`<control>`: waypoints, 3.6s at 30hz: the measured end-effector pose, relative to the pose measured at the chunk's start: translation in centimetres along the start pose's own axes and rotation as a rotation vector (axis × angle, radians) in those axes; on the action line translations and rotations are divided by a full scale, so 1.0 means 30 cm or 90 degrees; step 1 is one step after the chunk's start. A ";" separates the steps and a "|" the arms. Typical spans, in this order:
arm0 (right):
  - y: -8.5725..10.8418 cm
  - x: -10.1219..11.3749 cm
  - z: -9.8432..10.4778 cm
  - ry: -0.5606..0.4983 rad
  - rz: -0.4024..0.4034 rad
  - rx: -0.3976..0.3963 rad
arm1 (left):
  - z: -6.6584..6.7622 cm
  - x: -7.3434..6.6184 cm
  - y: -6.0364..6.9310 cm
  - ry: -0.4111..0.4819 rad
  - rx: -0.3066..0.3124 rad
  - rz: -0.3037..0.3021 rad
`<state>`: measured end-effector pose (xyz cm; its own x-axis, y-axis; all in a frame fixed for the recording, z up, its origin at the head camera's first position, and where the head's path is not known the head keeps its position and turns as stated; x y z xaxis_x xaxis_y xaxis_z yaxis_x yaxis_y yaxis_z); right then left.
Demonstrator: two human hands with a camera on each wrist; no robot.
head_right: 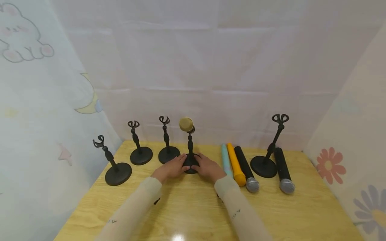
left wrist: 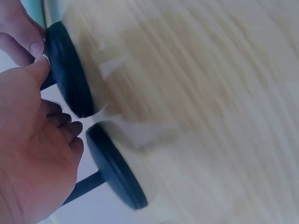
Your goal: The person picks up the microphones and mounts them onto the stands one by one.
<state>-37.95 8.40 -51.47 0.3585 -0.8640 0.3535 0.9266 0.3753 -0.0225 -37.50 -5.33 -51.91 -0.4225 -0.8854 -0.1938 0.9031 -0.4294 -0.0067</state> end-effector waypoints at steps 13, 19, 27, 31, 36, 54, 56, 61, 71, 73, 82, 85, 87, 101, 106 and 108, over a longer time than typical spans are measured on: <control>0.034 -0.171 0.164 0.080 0.034 -0.028 | 0.090 0.145 0.098 0.015 -0.023 -0.001; 0.077 -0.237 0.211 0.121 0.078 -0.061 | 0.123 0.221 0.120 0.007 -0.047 0.050; 0.122 -0.279 0.246 0.150 0.111 -0.076 | 0.148 0.301 0.115 0.036 -0.090 0.132; 0.136 -0.290 0.252 0.161 0.140 -0.095 | 0.131 0.334 0.108 0.051 -0.089 0.155; 0.141 -0.302 0.242 0.161 0.158 -0.095 | 0.109 0.356 0.089 0.062 -0.089 0.169; 0.126 -0.232 0.152 0.250 0.197 -0.046 | 0.067 0.359 0.050 0.153 -0.081 0.180; 0.119 -0.234 0.141 0.261 0.196 -0.041 | 0.061 0.363 0.049 0.158 -0.079 0.178; 0.102 -0.238 0.113 0.305 0.212 -0.027 | 0.052 0.371 0.049 0.164 -0.082 0.175; 0.146 -0.200 0.144 0.302 0.285 -0.123 | 0.038 0.355 0.064 0.160 -0.066 0.165; 0.154 -0.190 0.159 0.308 0.300 -0.147 | 0.042 0.346 0.070 0.146 -0.061 0.162; 0.162 -0.175 0.231 0.255 0.326 -0.229 | 0.072 0.298 0.072 0.085 -0.050 0.130; 0.160 -0.180 0.235 0.235 0.332 -0.239 | 0.071 0.295 0.078 0.066 -0.050 0.132; 0.160 -0.183 0.241 0.224 0.330 -0.251 | 0.066 0.297 0.080 0.055 -0.050 0.132; 0.205 -0.217 0.287 0.181 0.271 -0.280 | 0.024 0.325 0.090 0.030 -0.065 0.111; 0.218 -0.220 0.301 0.158 0.264 -0.287 | 0.041 0.298 0.123 0.029 -0.053 0.110; 0.222 -0.221 0.307 0.151 0.256 -0.288 | 0.046 0.286 0.134 0.028 -0.049 0.105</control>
<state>-35.20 19.72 -45.36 0.6545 -0.7557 0.0208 0.6529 0.5511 -0.5196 -37.60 -14.90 -52.23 -0.2659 -0.9332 -0.2417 0.9638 -0.2625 -0.0466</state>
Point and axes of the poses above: each hand's wrist, its own y-axis away from the middle knuckle, its own z-axis out of the back of the hand, x = y × z, the point moved 8 cm from there along -y, towards the middle knuckle, and after that the axes turned 12 degrees about -x, right-handed, at the moved point
